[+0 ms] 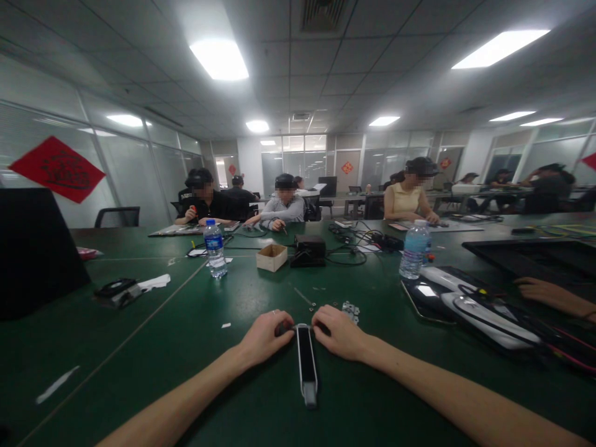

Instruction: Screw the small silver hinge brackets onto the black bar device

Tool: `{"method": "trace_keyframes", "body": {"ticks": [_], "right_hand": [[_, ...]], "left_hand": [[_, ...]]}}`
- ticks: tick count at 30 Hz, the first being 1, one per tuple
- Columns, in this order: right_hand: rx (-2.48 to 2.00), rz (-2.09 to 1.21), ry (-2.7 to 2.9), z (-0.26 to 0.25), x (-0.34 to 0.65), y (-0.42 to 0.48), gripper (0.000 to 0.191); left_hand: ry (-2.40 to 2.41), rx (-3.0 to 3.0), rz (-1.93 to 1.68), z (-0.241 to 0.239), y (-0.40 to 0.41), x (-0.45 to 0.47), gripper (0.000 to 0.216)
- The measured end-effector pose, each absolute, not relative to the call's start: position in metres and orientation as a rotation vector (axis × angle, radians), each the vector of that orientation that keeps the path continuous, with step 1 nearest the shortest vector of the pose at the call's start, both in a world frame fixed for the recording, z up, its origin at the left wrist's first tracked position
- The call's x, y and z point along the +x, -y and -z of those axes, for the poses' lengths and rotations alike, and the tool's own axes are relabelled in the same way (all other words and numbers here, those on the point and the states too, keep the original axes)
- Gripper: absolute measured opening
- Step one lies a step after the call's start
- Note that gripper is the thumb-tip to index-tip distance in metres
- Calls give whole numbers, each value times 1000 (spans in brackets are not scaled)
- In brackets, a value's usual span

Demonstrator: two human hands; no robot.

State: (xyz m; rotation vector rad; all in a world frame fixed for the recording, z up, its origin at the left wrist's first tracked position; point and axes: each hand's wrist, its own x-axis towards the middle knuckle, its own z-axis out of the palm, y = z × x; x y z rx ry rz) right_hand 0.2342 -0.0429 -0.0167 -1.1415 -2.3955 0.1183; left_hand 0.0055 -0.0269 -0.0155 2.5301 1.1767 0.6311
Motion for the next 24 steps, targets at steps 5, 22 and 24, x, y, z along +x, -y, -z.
{"method": "trace_keyframes", "body": {"ticks": [5,22,24], "right_hand": [[-1153,-140,2400,14,234,43,11],[-1115,-119,2388,17,234,42,10],[-1120,-133,2392,16,234,43,10]], "left_hand": [[-1180,2538,-612,15,27,6,13],[-1183,2520,-642,17,26,7,10],[-1171,2519,-638,17,27,6,11]]}}
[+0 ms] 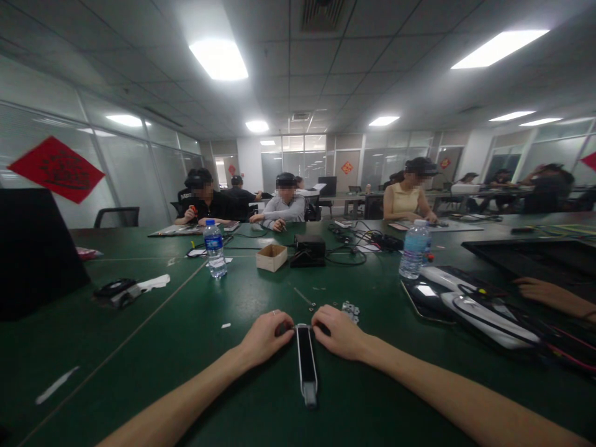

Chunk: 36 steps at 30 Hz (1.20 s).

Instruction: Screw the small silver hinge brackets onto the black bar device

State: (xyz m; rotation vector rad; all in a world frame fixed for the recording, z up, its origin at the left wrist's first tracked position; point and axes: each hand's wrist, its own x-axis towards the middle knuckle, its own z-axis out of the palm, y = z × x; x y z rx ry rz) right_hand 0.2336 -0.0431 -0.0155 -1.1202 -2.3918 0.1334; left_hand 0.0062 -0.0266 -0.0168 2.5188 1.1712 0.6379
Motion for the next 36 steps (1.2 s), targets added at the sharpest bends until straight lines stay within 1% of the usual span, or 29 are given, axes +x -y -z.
{"method": "trace_keyframes", "body": {"ticks": [5,11,16,21,24,32,36], "right_hand": [[-1143,-131,2423,13,234,45,12],[-1062,3,2572,5,247,36,18],[-1215,78,2528,-6,273,22,20],[-1402,8,2573,-6,291,13,18],[-1414,-22,2581,-3,293,12,22],[-1305,-139,2551,-3,278,25,28],[-1214,-157,2551,-1,271,30,27]], "left_hand": [[-1182,2506,-613,16,27,6,13],[-1184,2536,-608,17,26,6,14],[-1182,2566,-599,12,31,5,15],[-1150,2644,-606,12,34,4,22],[-1157,2669,-607,14,33,4,24],[-1180,2673,-594,11,35,6,21],[-1170,2670,-593,11,36,5,21]]}}
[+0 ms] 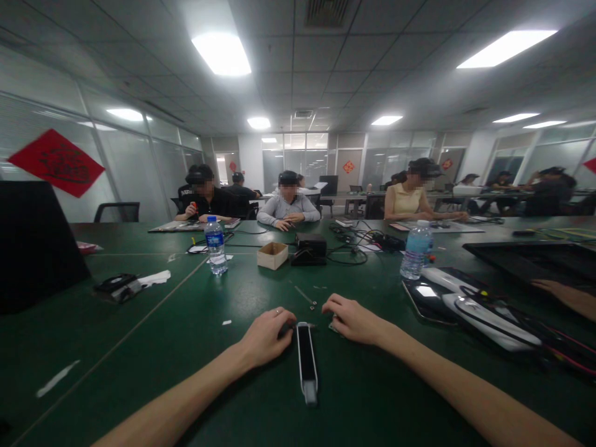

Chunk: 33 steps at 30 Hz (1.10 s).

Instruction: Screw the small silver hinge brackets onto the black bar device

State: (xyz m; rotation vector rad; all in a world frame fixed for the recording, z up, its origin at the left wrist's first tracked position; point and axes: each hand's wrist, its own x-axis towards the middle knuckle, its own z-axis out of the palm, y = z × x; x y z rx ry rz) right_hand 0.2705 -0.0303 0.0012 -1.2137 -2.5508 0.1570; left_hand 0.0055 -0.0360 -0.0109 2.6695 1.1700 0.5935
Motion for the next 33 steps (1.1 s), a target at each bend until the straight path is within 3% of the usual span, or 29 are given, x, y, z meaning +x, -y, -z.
{"method": "trace_keyframes", "body": {"ticks": [14,22,29,33], "right_hand": [[-1115,-22,2544,2,273,27,32],[-1112,331,2557,-4,273,26,33],[-862,108,2335,5,260,38,23],[-797,-69,2109,13,236,52,18]], "left_hand": [[-1163,2689,-608,8,38,6,20],[-1180,2682,-628,9,38,6,20],[-1134,2716,-756,5,44,6,19],[-904,2857,-784,2,53,9,33]]}}
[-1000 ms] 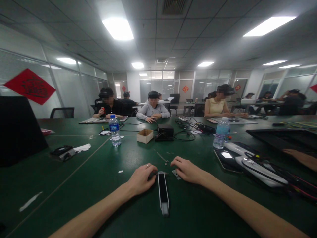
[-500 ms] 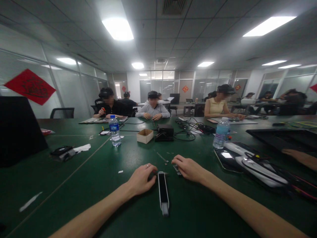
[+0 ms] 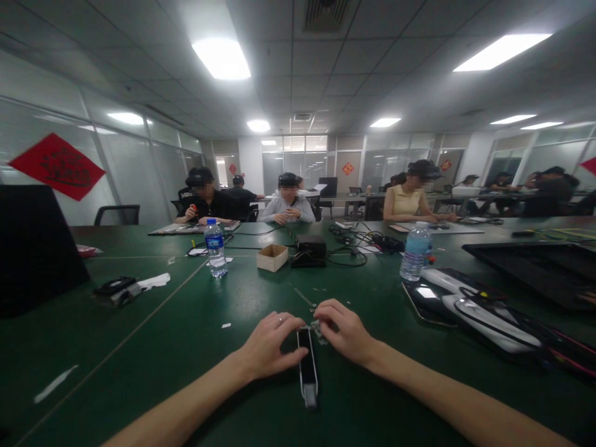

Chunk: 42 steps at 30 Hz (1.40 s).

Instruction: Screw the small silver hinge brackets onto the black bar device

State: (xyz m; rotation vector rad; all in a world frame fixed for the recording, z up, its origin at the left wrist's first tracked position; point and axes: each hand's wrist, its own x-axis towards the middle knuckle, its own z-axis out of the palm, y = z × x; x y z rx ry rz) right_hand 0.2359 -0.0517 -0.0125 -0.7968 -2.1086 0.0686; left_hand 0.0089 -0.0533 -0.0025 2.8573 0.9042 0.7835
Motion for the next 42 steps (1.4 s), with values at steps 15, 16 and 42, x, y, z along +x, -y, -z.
{"method": "trace_keyframes", "body": {"ticks": [15,16,42], "right_hand": [[-537,-159,2033,16,214,70,16],[-500,-135,2062,15,215,70,17],[-1249,-6,2454,9,230,45,13]], "left_hand": [[-784,2972,-813,6,56,15,31],[-776,2990,-821,5,54,13,30],[-966,2924,-289,-11,19,-25,22]]}}
